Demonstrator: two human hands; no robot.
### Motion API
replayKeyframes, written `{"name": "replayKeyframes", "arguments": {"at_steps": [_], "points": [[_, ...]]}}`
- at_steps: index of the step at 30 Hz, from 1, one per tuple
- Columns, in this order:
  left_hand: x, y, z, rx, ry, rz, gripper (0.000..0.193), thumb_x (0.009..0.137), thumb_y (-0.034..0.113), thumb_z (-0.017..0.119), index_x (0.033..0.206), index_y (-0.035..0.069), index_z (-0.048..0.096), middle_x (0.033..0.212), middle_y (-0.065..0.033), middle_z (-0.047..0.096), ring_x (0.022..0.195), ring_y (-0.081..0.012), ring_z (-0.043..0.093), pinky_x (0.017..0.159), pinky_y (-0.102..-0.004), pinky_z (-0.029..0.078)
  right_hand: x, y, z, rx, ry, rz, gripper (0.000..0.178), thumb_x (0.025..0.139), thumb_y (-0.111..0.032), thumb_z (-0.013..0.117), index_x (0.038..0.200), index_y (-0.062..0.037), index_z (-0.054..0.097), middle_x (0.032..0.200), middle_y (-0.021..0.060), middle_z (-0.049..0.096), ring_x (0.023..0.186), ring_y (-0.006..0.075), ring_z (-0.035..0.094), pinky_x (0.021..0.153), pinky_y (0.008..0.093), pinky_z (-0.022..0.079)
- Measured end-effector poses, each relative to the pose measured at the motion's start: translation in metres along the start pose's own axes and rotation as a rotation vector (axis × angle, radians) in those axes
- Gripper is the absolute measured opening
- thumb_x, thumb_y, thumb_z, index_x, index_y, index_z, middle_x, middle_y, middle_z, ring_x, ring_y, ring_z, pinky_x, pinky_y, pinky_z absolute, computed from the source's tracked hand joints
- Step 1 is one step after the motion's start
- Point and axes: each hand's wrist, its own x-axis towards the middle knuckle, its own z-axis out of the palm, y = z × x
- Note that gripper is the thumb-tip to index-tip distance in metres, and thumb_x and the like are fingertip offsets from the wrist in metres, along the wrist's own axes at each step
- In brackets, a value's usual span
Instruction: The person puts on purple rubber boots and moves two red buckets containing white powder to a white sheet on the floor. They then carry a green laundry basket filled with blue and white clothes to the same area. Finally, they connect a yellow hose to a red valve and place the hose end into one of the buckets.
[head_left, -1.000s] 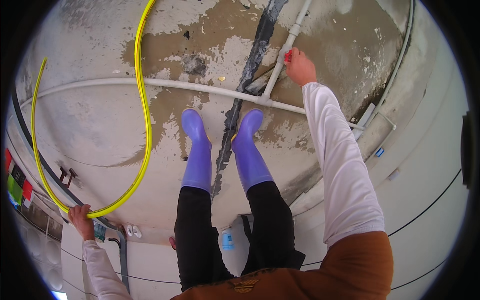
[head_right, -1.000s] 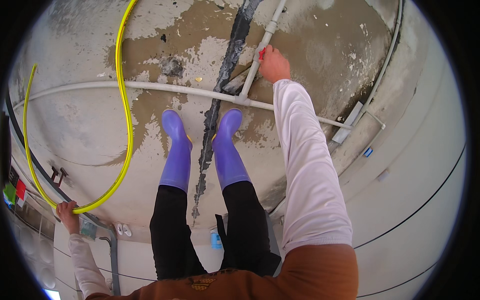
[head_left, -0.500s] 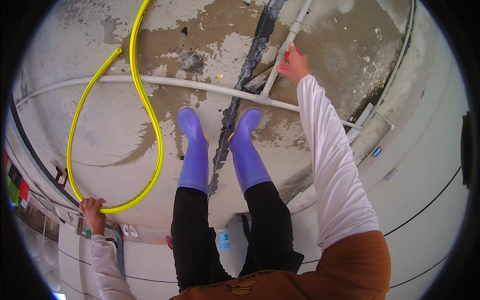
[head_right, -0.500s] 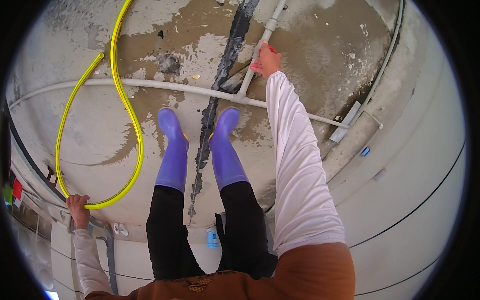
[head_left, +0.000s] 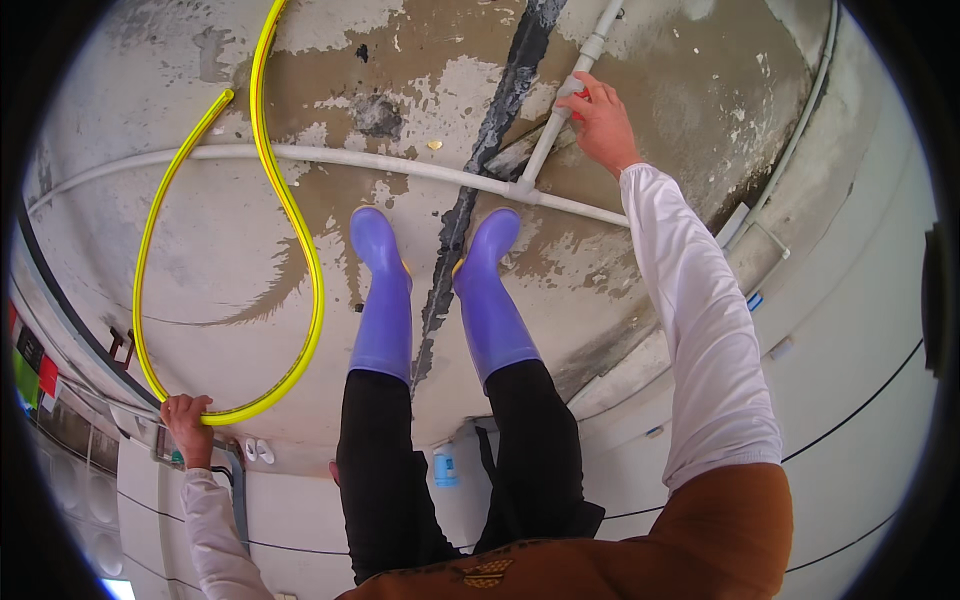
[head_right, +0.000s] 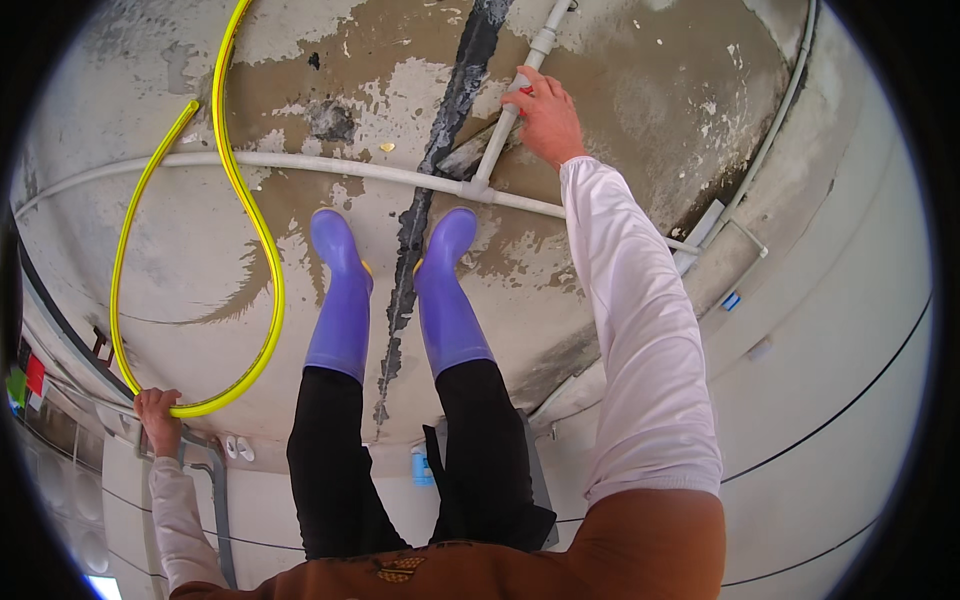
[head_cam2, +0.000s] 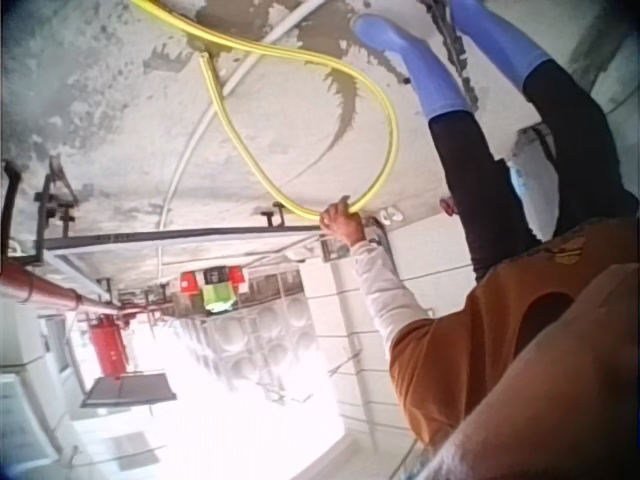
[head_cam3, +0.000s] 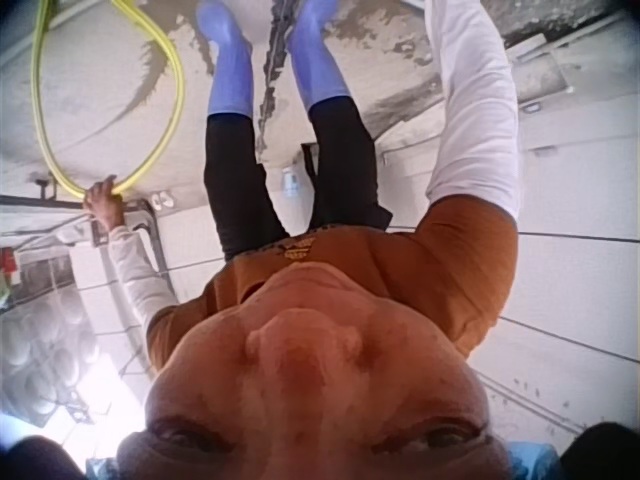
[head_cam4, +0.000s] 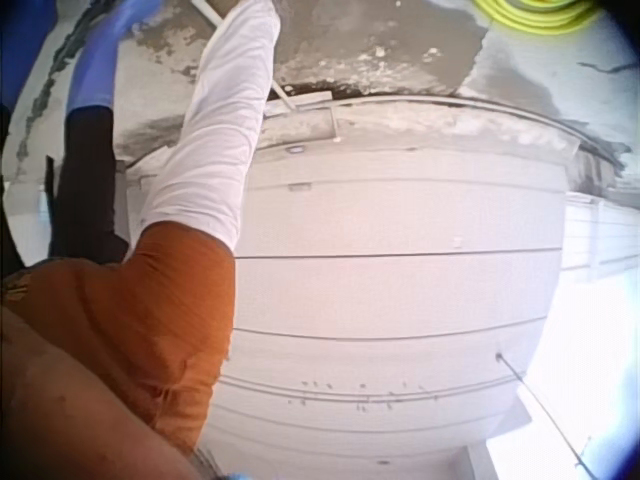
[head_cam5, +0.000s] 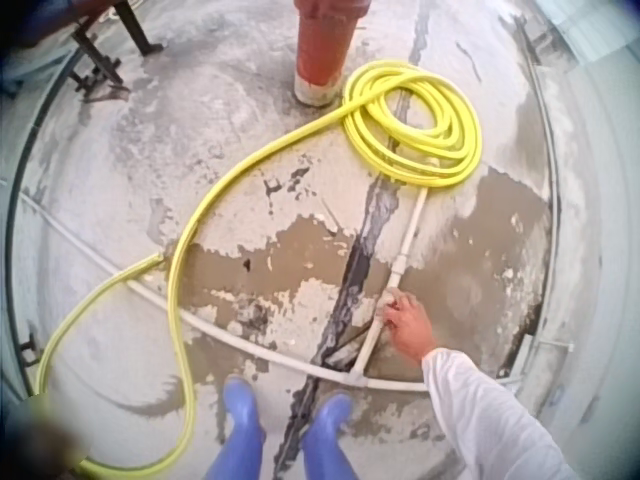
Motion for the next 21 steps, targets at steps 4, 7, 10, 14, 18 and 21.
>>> {"name": "replayKeyframes", "arguments": {"at_steps": [4, 7, 10, 14, 18, 21], "points": [[-0.003, 0.008, 0.001, 0.006, -0.016, 0.007, 0.022, 0.061, -0.001, 0.061, 0.076, 0.014, 0.061, 0.071, -0.0025, 0.049, 0.081, -0.0226, 0.049, 0.087, -0.0379, 0.033, 0.029, -0.009, 0.004, 1.173, 0.117, 1.316, 0.052, 0.075, -0.033, 0.063, 0.113, -0.0004, 0.047, 0.111, 0.0165, 0.053, 0.097, 0.0289, 0.054, 0.08, 0.0434, 0.046], [0.004, 0.017, 0.0, -0.021, -0.027, 0.006, 0.022, 0.061, -0.002, 0.06, 0.076, 0.015, 0.061, 0.071, -0.0026, 0.049, 0.082, -0.0225, 0.049, 0.087, -0.0379, 0.033, 0.038, -0.01, 0.023, 1.174, 0.083, 1.355, 0.044, 0.075, -0.032, 0.062, 0.105, -0.0013, 0.051, 0.098, 0.0148, 0.058, 0.089, 0.0311, 0.057, 0.07, 0.0462, 0.048], [-0.004, 0.018, 0.002, -0.025, -0.038, -0.019, 0.022, 0.062, -0.002, 0.06, 0.076, 0.015, 0.061, 0.07, -0.0026, 0.049, 0.081, -0.0225, 0.049, 0.087, -0.038, 0.032, 0.017, -0.021, 0.028, 0.099, -0.065, 0.53, 0.017, 0.073, -0.013, 0.058, 0.088, -0.0043, 0.06, 0.106, 0.0072, 0.055, 0.106, 0.0287, 0.048, 0.081, 0.0458, 0.042], [-0.003, 0.021, 0.0, -0.028, -0.004, -0.016, 0.023, 0.061, -0.002, 0.06, 0.077, 0.014, 0.061, 0.071, -0.0027, 0.049, 0.082, -0.0226, 0.049, 0.087, -0.038, 0.032, -0.009, -0.011, 0.0, -0.167, -0.217, -0.093, 0.015, 0.074, -0.01, 0.056, 0.088, -0.0059, 0.061, 0.114, 0.0028, 0.05, 0.115, 0.0304, 0.037, 0.094, 0.0436, 0.031], [-0.005, 0.019, 0.005, -0.054, -0.002, -0.023, 0.023, 0.061, -0.003, 0.061, 0.077, 0.014, 0.061, 0.071, -0.0027, 0.049, 0.082, -0.0228, 0.049, 0.087, -0.038, 0.032, 0.008, -0.013, -0.001, 0.205, 0.542, 0.411, 0.025, 0.075, -0.02, 0.061, 0.095, -0.0057, 0.057, 0.103, 0.0112, 0.053, 0.106, 0.0323, 0.046, 0.092, 0.0442, 0.036], [-0.005, 0.024, 0.007, -0.056, -0.014, -0.025, 0.023, 0.062, -0.002, 0.061, 0.078, 0.014, 0.061, 0.072, -0.0028, 0.05, 0.083, -0.023, 0.049, 0.087, -0.0382, 0.032, 0.019, -0.014, 0.009, 0.241, 0.382, 0.542, 0.025, 0.074, -0.019, 0.06, 0.094, -0.0055, 0.057, 0.099, 0.0114, 0.055, 0.098, 0.0319, 0.051, 0.087, 0.0446, 0.04]]}}
